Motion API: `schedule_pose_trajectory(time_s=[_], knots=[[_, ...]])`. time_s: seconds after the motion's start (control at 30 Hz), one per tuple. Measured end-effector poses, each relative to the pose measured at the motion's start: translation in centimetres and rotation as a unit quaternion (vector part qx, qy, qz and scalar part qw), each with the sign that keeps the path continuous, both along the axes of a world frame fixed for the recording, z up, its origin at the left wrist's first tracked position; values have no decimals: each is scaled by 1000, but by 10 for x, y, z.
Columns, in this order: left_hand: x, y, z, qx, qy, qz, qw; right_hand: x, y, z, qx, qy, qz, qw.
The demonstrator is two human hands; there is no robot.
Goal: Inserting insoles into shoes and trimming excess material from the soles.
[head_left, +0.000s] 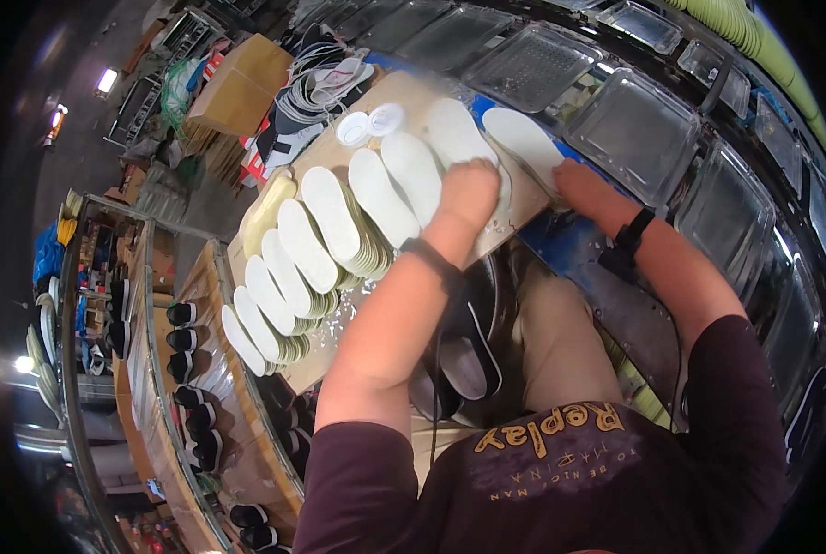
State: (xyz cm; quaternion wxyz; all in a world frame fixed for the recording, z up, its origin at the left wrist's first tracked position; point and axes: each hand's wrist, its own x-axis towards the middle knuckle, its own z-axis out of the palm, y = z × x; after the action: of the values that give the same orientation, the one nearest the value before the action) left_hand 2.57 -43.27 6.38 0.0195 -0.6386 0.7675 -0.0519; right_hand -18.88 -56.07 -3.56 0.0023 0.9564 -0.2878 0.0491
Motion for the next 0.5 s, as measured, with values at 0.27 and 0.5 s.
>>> schedule_pose_trajectory(time_s=[0.27, 0.5], knots=[[30, 194, 105, -429, 259, 131, 856, -52, 76, 114, -78, -419, -23, 904], [8, 424, 137, -448, 455, 312, 704, -86, 217, 183, 261, -507, -25, 821]])
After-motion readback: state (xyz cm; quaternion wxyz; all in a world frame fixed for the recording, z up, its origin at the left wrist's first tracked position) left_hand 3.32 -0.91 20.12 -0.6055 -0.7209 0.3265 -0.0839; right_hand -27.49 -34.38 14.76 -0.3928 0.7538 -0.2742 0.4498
